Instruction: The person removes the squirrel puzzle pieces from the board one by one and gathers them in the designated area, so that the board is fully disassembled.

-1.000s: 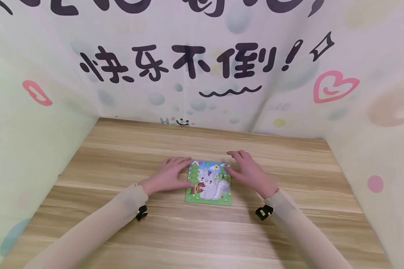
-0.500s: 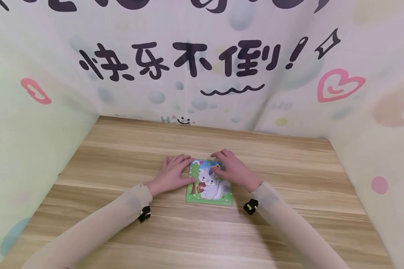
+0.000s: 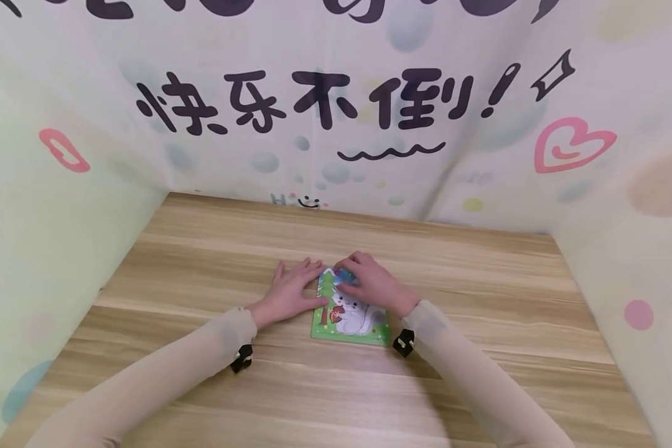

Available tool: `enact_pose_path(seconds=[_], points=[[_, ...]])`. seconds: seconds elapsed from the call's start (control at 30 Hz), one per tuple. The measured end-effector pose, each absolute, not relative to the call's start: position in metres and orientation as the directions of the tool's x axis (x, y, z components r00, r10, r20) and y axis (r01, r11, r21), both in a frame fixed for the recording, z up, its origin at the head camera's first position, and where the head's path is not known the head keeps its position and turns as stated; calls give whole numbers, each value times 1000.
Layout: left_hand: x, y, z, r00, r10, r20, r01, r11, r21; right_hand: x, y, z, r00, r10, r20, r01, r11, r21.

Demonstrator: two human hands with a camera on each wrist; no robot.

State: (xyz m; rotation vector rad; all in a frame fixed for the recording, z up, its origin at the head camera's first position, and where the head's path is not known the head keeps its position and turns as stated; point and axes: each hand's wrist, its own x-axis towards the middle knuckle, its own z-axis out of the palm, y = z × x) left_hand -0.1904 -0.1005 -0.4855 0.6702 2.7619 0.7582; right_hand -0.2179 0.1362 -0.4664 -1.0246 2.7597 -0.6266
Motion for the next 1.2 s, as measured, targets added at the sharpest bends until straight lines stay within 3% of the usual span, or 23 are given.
enact_pose_path(seconds=[0.3,0.6,0.83,1.2], points=[[-189,-101,-485,-874,482,-62,385,765,516,-220,129,-469,-772,-633,-57,-536,697,-477],[-188,-101,-484,-876,479,-53,387,765,515,-222,128,-461,-731,-671,-123,-534,675,-508],[-186,-103,-480,-866,493,-87,384,766,515,-221,126,-453,-737,-636,-228,-424,699,-577],[-187,-101,-478,-856,507,-99,393,764,512,-219,124,-449,-741,-626,-243,-416,712,-566]])
